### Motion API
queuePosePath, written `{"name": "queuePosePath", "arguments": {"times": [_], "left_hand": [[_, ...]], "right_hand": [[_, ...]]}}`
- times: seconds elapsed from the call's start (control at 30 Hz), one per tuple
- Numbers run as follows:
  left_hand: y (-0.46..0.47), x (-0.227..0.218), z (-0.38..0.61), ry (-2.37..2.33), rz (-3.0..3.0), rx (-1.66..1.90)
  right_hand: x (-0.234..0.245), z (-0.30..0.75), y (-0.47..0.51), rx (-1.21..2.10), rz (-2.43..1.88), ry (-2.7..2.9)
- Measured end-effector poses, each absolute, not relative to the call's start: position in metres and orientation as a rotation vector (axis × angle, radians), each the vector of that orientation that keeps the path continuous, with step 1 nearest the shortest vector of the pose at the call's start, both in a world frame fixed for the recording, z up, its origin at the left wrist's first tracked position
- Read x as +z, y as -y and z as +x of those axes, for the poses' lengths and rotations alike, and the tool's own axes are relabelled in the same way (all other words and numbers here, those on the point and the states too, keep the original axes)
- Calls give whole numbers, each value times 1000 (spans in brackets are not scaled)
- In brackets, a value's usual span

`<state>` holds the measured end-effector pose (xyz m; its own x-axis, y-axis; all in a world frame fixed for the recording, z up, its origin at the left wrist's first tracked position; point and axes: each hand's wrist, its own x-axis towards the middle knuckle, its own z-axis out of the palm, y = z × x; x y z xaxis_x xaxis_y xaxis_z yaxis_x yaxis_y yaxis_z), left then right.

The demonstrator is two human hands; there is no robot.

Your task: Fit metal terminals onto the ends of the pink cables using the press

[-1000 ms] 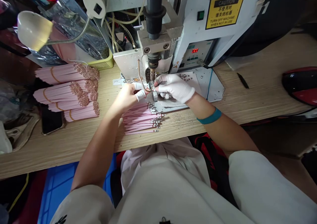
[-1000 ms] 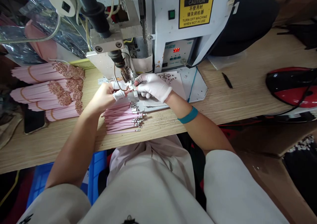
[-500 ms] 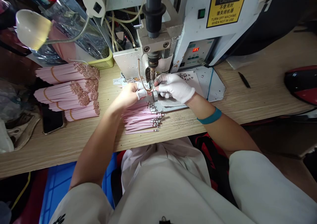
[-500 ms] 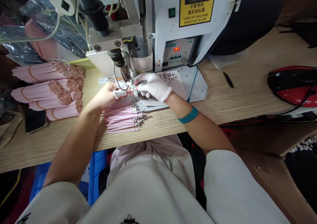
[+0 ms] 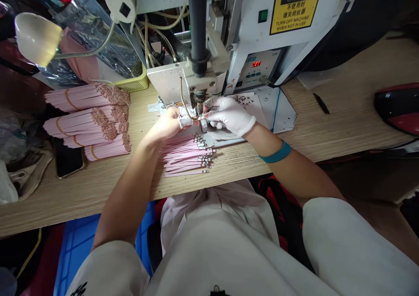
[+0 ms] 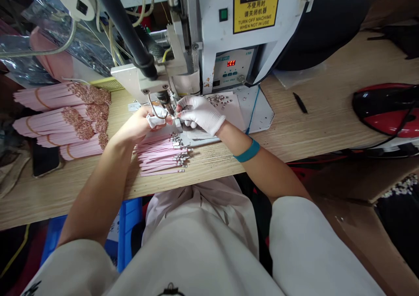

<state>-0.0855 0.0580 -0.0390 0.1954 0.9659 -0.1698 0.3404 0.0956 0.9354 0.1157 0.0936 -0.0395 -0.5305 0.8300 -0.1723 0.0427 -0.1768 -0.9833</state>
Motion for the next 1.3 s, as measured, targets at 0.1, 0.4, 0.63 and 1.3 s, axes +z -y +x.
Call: {"name": "queuePosePath", "arguments": {"times": [0.1,0.4,0.63,1.3], "left_hand": [[-57,-36,-84,-1321,1452,746],[-55,-30,-80,-1318,1431,763],[-57,-32,-87,-1322,1488,746],[-42,-16,-83,-1306,1728,706]], "right_hand": [[-41,116,-94,1772,-1020,1515],[-40,116,-94,1766,-1033,1511],[-36,119,-93,1731,-1050,1577],[-20,131,-84,1365,-1111,2059]]}}
